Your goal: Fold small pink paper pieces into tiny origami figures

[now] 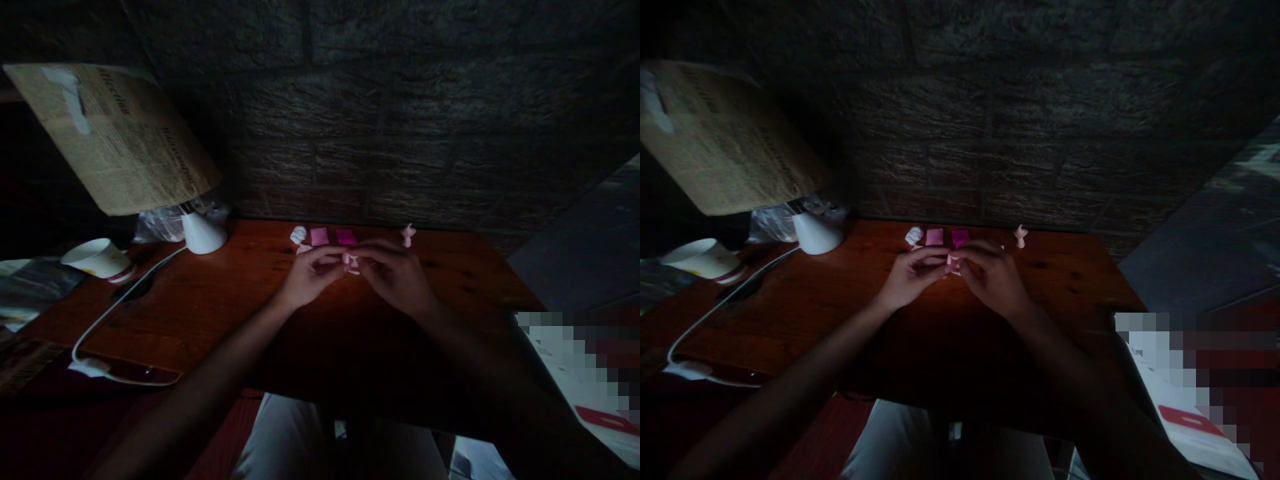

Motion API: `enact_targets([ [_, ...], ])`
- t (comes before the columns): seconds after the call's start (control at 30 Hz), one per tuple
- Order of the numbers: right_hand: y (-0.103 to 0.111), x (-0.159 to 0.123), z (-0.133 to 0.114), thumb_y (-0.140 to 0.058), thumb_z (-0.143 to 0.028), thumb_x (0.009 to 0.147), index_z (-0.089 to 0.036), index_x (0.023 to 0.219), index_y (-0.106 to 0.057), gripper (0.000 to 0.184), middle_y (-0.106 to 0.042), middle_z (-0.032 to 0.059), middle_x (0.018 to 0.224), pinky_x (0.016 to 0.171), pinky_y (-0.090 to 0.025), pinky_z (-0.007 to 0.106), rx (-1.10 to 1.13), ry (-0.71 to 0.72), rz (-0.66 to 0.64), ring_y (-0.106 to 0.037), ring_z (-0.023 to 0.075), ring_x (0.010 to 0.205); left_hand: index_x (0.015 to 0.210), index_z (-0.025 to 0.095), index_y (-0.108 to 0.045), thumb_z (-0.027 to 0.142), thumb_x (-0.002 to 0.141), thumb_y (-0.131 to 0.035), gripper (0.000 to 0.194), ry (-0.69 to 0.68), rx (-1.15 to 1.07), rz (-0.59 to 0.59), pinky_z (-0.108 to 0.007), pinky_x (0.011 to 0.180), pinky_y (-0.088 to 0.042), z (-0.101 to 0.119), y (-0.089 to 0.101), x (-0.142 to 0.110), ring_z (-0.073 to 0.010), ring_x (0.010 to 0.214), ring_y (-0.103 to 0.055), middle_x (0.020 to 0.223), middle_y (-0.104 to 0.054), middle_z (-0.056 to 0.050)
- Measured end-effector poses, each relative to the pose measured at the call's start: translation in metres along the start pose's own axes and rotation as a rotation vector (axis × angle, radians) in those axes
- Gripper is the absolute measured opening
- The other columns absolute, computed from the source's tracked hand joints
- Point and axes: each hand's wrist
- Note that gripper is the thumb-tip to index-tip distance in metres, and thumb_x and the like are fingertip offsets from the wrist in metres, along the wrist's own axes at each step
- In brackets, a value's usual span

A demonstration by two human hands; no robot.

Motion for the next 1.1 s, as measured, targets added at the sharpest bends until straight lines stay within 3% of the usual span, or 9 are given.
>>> enact_targets([
  [0.13,0.003,0.001,-0.004,-0.060,-0.016,0.089,-0.029,0.111,-0.078,0.031,-0.078,0.0064,0.111,0.091,-0.056,0.044,0.024,0.046,0.007,-0.072,0.0258,0.104,0.113,0.017,-0.073,0.024,0.083,-0.080,0.032,-0.018,0.005,0.003,-0.042,0.095,-0.063,0.000,0.001,0.001,-0.0234,0.098,-0.078,0.107,-0.081,-0.010],
  [0.23,0.003,0.001,-0.005,-0.062,-0.022,0.090,-0.029,0.110,-0.077,0.026,-0.077,0.0061,0.111,0.083,-0.057,0.041,0.029,-0.045,0.080,-0.072,0.0250,0.099,0.117,0.017,-0.072,0.025,0.081,-0.080,0.037,-0.019,0.046,0.022,-0.043,0.097,-0.063,-0.001,0.001,0.002,-0.0245,0.103,-0.077,0.112,-0.080,-0.011],
  [0.33,-0.001,0.000,-0.002,-0.062,-0.031,0.092,-0.026,0.100,-0.077,0.017,-0.077,0.0064,0.099,0.075,-0.056,0.038,0.073,-0.257,0.252,-0.070,0.0235,0.089,0.119,0.017,-0.070,0.023,0.082,-0.080,0.039,-0.047,0.107,0.067,-0.042,0.096,-0.063,0.000,0.000,0.001,-0.0247,0.104,-0.076,0.115,-0.079,-0.011],
  [0.4,-0.005,0.000,0.001,-0.067,-0.038,0.089,-0.024,0.093,-0.075,0.016,-0.076,0.0051,0.088,0.070,-0.054,0.036,0.245,-0.432,0.321,-0.069,0.0210,0.079,0.121,0.017,-0.070,0.023,0.083,-0.078,0.038,-0.108,0.178,0.112,-0.041,0.095,-0.064,0.002,-0.001,0.000,-0.0239,0.103,-0.077,0.121,-0.077,-0.012],
  [0.5,-0.013,0.001,-0.002,-0.079,-0.047,0.076,-0.023,0.095,-0.069,0.032,-0.075,0.0026,0.081,0.052,-0.045,0.028,0.638,-0.766,0.302,-0.062,0.0154,0.061,0.122,0.018,-0.070,0.021,0.086,-0.075,0.036,-0.227,0.319,0.178,-0.039,0.091,-0.066,0.006,-0.004,-0.003,-0.0218,0.098,-0.077,0.127,-0.074,-0.011],
  [0.57,-0.019,0.002,-0.009,-0.086,-0.045,0.067,-0.024,0.100,-0.067,0.043,-0.076,0.0030,0.089,0.051,-0.043,0.025,0.832,-0.885,0.269,-0.062,0.0135,0.062,0.121,0.020,-0.071,0.020,0.088,-0.074,0.033,-0.281,0.399,0.213,-0.038,0.090,-0.066,0.009,-0.005,-0.005,-0.0211,0.097,-0.077,0.126,-0.074,-0.010],
  [0.77,-0.026,0.005,-0.025,-0.092,-0.035,0.057,-0.028,0.110,-0.066,0.059,-0.073,-0.0026,0.090,0.056,-0.045,0.024,1.092,-0.922,0.353,-0.057,0.0092,0.060,0.119,0.021,-0.072,0.017,0.091,-0.071,0.028,-0.403,0.521,0.249,-0.039,0.094,-0.065,0.014,-0.010,-0.007,-0.0236,0.115,-0.071,0.127,-0.074,-0.009],
  [0.93,-0.026,0.005,-0.024,-0.092,-0.027,0.057,-0.028,0.109,-0.069,0.057,-0.071,-0.0056,0.080,0.049,-0.040,0.021,1.162,-0.851,0.311,-0.051,0.0064,0.053,0.118,0.021,-0.074,0.015,0.091,-0.071,0.028,-0.488,0.614,0.203,-0.040,0.102,-0.061,0.013,-0.010,-0.007,-0.0226,0.116,-0.072,0.127,-0.075,-0.009],
  [1.1,-0.025,0.005,-0.026,-0.095,-0.029,0.058,-0.027,0.106,-0.070,0.055,-0.071,-0.0060,0.079,0.045,-0.035,0.019,1.180,-0.788,0.286,-0.048,0.0041,0.051,0.120,0.019,-0.073,0.011,0.090,-0.071,0.030,-0.552,0.618,0.197,-0.038,0.103,-0.061,0.012,-0.009,-0.006,-0.0214,0.116,-0.073,0.126,-0.076,-0.010],
])
Point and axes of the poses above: each hand's wrist, its own x-axis towards the middle knuckle, its own y-axis out of the back of the hand, z = x × y
